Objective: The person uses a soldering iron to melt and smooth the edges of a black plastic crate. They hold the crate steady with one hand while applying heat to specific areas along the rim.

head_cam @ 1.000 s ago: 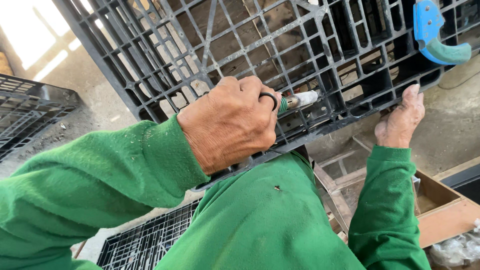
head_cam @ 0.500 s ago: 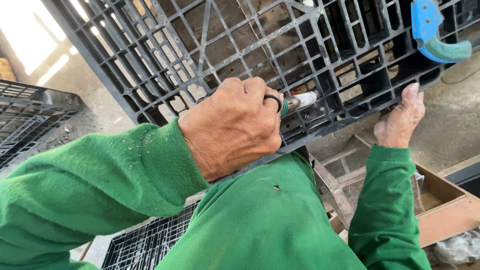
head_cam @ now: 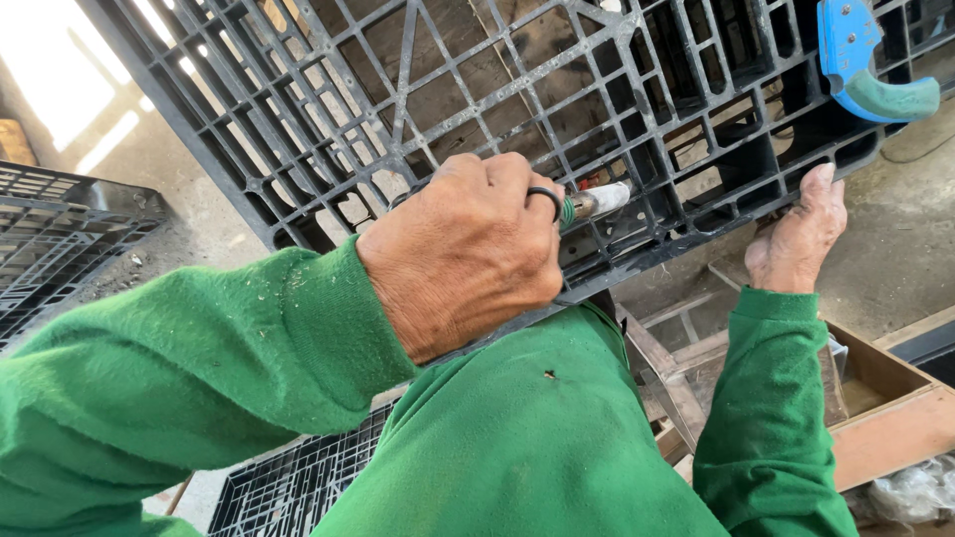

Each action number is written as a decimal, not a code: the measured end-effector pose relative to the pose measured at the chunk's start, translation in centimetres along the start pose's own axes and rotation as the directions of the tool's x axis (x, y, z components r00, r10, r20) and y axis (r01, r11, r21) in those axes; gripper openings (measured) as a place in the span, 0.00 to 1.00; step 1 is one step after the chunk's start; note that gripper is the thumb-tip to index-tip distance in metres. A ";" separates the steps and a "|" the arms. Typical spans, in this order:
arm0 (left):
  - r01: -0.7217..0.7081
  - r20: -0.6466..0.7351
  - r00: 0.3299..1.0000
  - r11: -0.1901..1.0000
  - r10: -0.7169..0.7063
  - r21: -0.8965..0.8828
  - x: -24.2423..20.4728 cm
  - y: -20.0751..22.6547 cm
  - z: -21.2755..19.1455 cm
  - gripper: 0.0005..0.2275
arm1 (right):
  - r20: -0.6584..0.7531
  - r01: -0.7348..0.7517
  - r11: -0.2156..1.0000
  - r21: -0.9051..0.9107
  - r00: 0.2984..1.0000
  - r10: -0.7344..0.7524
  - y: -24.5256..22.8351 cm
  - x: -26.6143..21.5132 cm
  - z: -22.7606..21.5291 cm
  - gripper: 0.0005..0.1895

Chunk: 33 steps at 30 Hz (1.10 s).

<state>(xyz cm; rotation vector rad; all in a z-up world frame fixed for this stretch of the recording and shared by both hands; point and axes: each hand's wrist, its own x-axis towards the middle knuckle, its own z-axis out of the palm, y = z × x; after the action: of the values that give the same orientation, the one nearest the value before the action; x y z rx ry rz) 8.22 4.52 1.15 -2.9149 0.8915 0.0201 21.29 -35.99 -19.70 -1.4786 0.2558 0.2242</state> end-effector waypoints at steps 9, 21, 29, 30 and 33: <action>0.417 0.564 0.822 0.758 -0.079 -0.502 -4.0 0.5 2.0 0.20 | 0.009 0.002 1.000 0.023 1.000 -0.002 0.6 0.4 -1.0 0.16; 0.374 0.817 0.576 -0.879 -0.030 -0.296 -3.6 10.4 2.8 0.15 | 0.038 0.051 0.998 0.030 0.998 -0.052 0.6 0.5 -0.4 0.16; 0.226 0.832 0.544 -0.937 -0.105 -0.266 -1.4 13.9 0.3 0.14 | 0.114 -0.016 1.000 -0.027 0.993 0.019 -0.1 0.5 -1.6 0.18; 0.250 0.832 0.537 -0.917 -0.137 -0.312 -1.1 14.3 -0.1 0.14 | 0.141 -0.052 0.998 -0.041 0.988 0.057 -0.6 0.4 -1.7 0.20; 0.229 0.825 0.513 -0.889 -0.235 -0.396 0.5 15.5 -1.2 0.15 | 0.221 -0.118 0.990 -0.074 0.966 0.132 -2.6 0.5 -1.7 0.22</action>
<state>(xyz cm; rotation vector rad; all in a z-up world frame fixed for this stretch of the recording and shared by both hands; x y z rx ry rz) 0.01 -8.63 0.99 0.8791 0.8799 -0.4769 22.54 -37.89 -17.48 -1.4831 0.1599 0.5022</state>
